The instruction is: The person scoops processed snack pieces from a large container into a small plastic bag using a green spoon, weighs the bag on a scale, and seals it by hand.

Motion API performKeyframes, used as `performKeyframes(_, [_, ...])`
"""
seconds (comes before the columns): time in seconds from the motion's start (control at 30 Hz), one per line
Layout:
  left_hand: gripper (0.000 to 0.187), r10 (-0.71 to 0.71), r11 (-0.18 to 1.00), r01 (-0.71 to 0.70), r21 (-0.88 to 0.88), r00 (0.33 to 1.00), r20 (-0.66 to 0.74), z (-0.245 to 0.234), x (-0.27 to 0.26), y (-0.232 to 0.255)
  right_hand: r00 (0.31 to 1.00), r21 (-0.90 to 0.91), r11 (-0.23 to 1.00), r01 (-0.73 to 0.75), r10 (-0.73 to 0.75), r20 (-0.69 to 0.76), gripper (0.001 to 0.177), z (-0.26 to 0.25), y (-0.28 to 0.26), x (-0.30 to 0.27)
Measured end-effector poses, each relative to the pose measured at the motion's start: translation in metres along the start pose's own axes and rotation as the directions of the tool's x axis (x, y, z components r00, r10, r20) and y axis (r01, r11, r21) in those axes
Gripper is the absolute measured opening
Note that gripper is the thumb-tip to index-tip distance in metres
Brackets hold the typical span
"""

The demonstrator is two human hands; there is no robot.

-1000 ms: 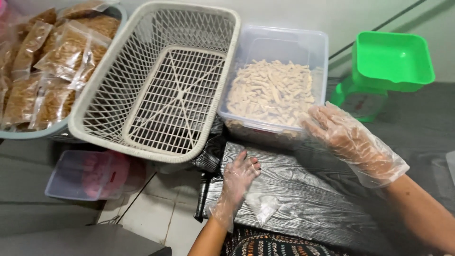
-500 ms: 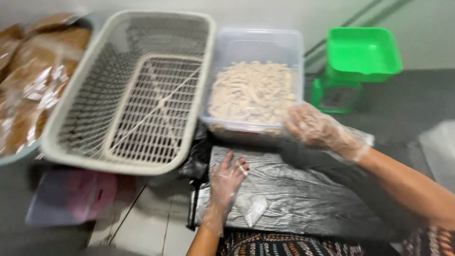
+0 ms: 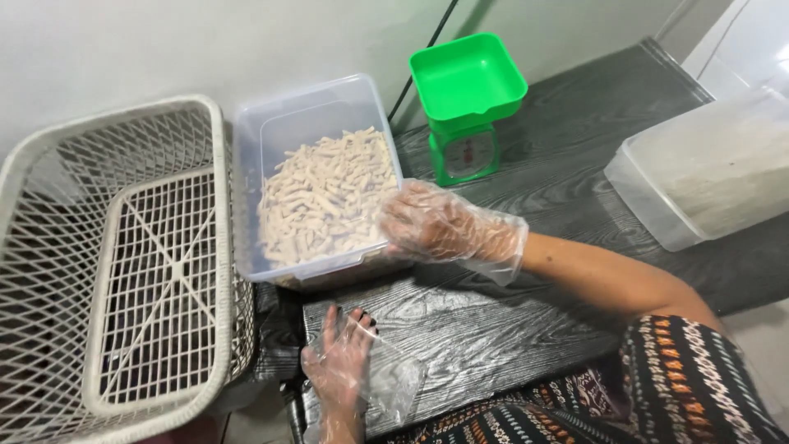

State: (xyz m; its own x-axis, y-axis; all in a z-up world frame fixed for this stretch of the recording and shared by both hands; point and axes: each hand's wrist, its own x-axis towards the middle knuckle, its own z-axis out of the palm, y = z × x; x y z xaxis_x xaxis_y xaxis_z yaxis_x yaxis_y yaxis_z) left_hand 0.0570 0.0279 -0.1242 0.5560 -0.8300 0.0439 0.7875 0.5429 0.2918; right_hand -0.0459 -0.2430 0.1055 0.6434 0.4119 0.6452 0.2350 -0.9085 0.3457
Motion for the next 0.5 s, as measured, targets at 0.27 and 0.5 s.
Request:
performKeyframes(0.27, [0.099,0.016,0.999,-0.016,0.042,1.000,0.012,0.003,-0.001,0.001,0.999,-0.225,0.974,0.009,0.001,0.043,0.015,0.027,-0.028,0.012])
performKeyframes(0.5, [0.098,0.009,0.999,-0.008,0.037,1.000,-0.024,-0.009,0.000,-0.002,0.968,-0.326,0.932,0.157,-0.079,0.239,0.013,0.022,-0.028,0.014])
